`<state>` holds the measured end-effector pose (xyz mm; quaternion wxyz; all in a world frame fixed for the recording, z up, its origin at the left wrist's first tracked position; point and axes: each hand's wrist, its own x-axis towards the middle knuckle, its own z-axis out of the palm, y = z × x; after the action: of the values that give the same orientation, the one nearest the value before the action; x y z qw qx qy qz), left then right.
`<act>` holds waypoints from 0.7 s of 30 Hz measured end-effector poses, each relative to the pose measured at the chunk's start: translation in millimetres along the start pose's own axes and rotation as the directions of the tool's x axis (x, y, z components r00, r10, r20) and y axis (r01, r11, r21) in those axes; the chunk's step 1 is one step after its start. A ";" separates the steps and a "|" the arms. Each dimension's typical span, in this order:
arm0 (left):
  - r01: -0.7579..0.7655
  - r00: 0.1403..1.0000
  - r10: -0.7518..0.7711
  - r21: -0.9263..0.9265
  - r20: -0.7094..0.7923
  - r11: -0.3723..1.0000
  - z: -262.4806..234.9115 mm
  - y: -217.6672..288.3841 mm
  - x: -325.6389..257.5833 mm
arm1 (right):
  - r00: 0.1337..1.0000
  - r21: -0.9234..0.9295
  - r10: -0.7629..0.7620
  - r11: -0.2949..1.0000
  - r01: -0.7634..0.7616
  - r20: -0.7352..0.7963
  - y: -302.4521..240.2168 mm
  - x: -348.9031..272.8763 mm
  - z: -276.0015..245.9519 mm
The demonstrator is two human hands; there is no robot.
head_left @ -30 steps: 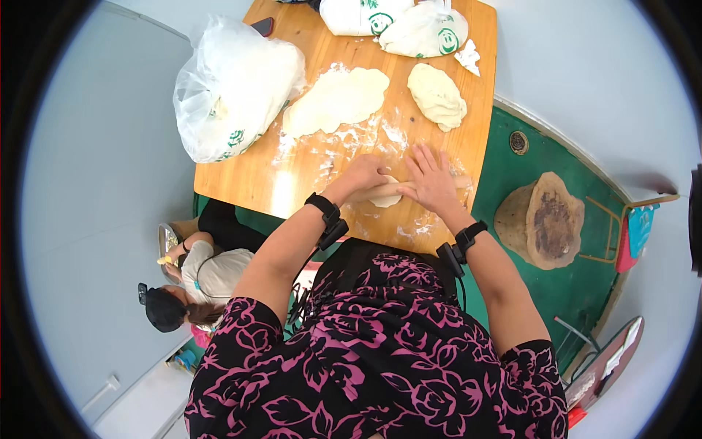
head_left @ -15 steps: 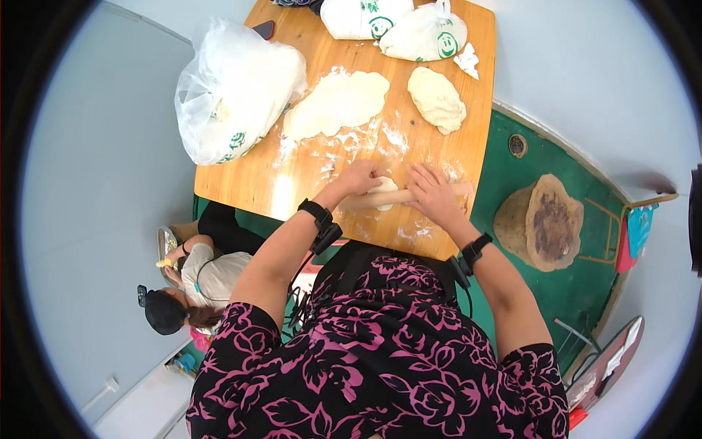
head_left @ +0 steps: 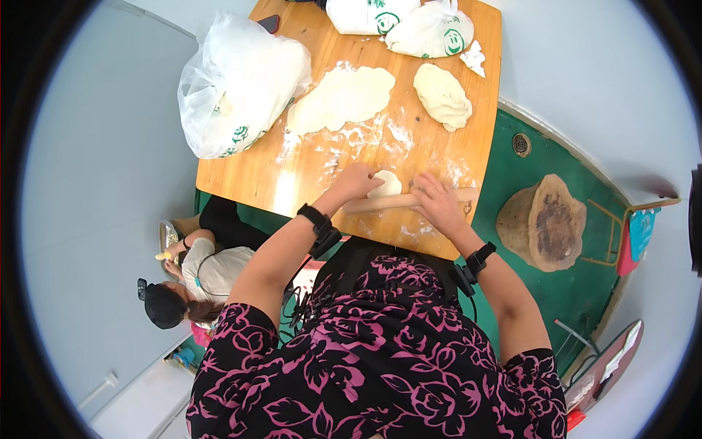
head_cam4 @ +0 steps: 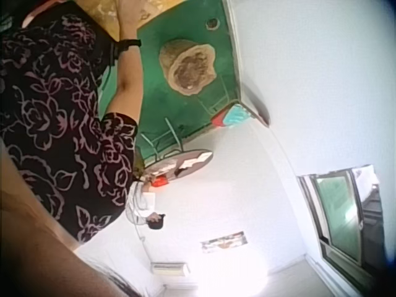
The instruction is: Rolling and shaping small pieces of dough on a wooden table.
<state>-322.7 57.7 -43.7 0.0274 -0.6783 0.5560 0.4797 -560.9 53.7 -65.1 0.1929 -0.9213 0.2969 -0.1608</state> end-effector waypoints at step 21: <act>-0.058 0.974 0.087 0.141 -0.210 0.988 7.4 -4.5 16.0 | 0.983 -0.306 0.185 0.935 -0.179 -0.012 10.3 44.8 10.6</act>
<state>-325.1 52.0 -60.7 -0.0049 -0.7021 0.6110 0.3657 -527.0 21.4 -70.9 0.0643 -0.9100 0.4004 -0.0863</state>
